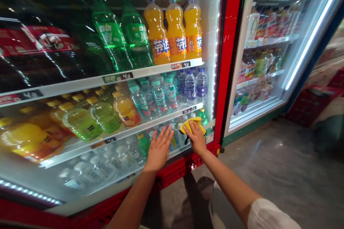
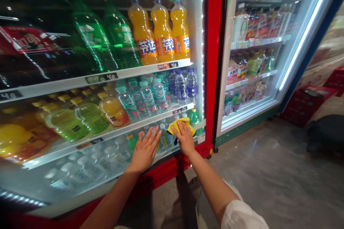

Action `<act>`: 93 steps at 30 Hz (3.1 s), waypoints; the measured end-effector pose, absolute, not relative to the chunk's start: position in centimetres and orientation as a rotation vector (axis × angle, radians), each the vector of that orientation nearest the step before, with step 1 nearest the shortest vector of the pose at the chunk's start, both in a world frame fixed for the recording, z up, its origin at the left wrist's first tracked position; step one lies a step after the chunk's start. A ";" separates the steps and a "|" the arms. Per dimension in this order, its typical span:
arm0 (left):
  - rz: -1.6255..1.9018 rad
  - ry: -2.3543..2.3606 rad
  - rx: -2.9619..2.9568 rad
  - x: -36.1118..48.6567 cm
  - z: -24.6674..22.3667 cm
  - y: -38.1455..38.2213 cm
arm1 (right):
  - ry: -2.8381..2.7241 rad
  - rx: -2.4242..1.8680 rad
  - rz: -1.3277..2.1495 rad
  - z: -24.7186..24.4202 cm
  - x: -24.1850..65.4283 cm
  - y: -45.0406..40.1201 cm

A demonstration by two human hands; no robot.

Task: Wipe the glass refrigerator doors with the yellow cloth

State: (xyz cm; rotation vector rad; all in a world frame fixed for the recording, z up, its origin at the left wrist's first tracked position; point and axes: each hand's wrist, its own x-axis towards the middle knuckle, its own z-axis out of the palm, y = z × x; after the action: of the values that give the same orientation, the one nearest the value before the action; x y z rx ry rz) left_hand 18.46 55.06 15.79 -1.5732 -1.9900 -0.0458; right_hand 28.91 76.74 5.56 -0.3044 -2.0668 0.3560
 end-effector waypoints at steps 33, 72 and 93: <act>-0.262 -2.088 -1.175 16.1 9.5 46.8 | -1.963 -0.312 0.169 5.2 26.8 71.4; -0.538 -2.237 -0.602 15.5 8.3 38.7 | -2.098 0.386 -0.164 10.5 20.6 58.1; -0.435 -2.607 -0.282 18.1 10.9 41.1 | -2.040 0.381 0.020 14.4 21.0 61.3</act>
State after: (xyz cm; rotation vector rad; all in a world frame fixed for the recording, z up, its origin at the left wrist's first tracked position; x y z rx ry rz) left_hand 18.12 41.11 10.94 -0.2819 -2.6074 -0.4347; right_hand 21.03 61.32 14.43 0.3806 -2.0403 0.0199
